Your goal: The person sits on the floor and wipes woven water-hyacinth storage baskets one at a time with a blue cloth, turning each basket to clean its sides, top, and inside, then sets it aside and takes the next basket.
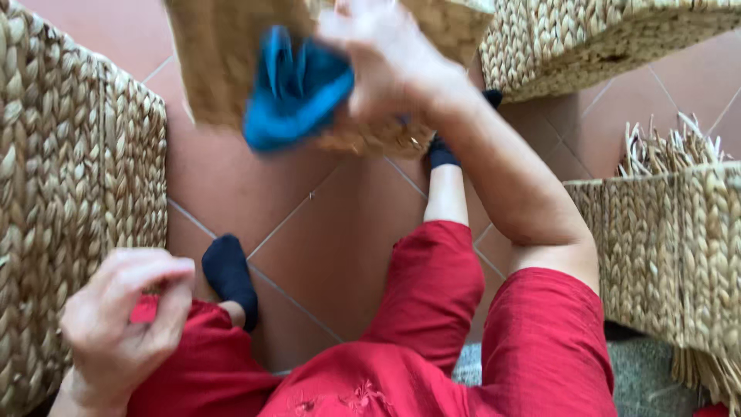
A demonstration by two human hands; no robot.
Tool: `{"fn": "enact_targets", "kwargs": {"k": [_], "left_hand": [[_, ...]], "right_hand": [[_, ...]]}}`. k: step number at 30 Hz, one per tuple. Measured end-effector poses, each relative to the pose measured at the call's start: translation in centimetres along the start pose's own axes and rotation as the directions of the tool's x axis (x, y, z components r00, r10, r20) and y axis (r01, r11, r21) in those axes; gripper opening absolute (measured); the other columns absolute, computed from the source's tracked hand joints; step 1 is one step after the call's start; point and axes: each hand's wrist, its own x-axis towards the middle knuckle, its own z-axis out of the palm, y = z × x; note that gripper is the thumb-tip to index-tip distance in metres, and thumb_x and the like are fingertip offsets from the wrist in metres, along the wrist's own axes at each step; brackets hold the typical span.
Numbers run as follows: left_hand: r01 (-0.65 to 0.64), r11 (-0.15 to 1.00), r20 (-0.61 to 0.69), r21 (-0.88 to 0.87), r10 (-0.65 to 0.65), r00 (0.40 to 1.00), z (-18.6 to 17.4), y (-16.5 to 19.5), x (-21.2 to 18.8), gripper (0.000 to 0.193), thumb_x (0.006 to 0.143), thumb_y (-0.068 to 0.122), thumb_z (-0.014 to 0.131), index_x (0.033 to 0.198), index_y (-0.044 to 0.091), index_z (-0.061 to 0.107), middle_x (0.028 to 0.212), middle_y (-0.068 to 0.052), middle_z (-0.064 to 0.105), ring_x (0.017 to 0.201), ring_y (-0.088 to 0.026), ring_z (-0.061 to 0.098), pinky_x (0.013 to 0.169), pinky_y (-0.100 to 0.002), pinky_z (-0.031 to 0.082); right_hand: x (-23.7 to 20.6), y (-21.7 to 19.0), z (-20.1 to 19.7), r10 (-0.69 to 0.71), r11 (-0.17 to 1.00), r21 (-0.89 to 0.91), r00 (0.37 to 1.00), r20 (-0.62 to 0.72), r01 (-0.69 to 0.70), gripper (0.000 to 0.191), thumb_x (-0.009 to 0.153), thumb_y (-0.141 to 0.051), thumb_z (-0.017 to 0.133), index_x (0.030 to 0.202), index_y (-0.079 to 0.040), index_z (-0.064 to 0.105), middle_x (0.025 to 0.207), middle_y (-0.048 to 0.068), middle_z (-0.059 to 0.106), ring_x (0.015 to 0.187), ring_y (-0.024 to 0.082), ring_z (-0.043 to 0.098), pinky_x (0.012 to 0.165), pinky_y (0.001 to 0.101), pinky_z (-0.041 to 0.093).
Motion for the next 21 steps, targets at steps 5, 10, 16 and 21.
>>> {"fn": "enact_targets", "kwargs": {"k": [5, 10, 16, 21], "left_hand": [[-0.075, 0.996, 0.052, 0.048, 0.073, 0.996, -0.6, 1.1, 3.2, 0.051, 0.086, 0.005, 0.083, 0.129, 0.0, 0.056, 0.126, -0.019, 0.063, 0.109, -0.033, 0.059, 0.099, -0.042, 0.05], [-0.452, 0.869, 0.036, 0.201, 0.454, 0.89, 1.8, 4.0, 7.7, 0.073, 0.077, 0.034, 0.085, 0.128, -0.009, 0.055, 0.127, -0.026, 0.061, 0.123, -0.04, 0.057, 0.105, -0.053, 0.038], [-0.349, 0.935, 0.162, 0.067, 0.335, 0.928, 4.3, 4.5, 9.2, 0.047, 0.096, 0.034, 0.087, 0.076, -0.004, 0.066, 0.072, -0.016, 0.06, 0.067, -0.028, 0.057, 0.068, -0.041, 0.047], [-0.22, 0.96, -0.069, -0.173, 0.211, 0.975, 6.2, 3.7, 9.1, 0.04, 0.11, 0.02, 0.078, 0.084, -0.008, 0.068, 0.07, -0.008, 0.061, 0.066, -0.012, 0.052, 0.058, -0.03, 0.042]], "right_hand": [[-6.9, -7.5, 0.9, -0.02, 1.0, 0.013, 0.962, 0.271, 0.017, 0.061, 0.05, -0.023, 0.085, 0.105, -0.007, 0.065, 0.115, 0.021, 0.055, 0.116, 0.044, 0.054, 0.09, 0.0525, 0.05], [-11.9, -11.5, -4.4, -0.079, 0.996, 0.051, 0.959, 0.273, 0.067, 0.062, 0.043, -0.027, 0.089, 0.098, -0.008, 0.066, 0.113, 0.018, 0.058, 0.111, 0.04, 0.055, 0.092, 0.0521, 0.05], [-15.8, -14.3, -9.2, -0.076, 0.991, 0.124, 0.987, 0.138, 0.059, 0.07, 0.048, -0.04, 0.097, 0.101, -0.006, 0.065, 0.116, 0.017, 0.06, 0.108, 0.039, 0.057, 0.093, 0.0488, 0.049], [-22.4, -14.1, -9.5, 0.598, 0.802, 0.28, 0.718, -0.356, -0.528, 0.054, 0.079, -0.027, 0.089, 0.122, -0.008, 0.062, 0.122, 0.014, 0.068, 0.11, 0.027, 0.068, 0.097, 0.0384, 0.057]]}}
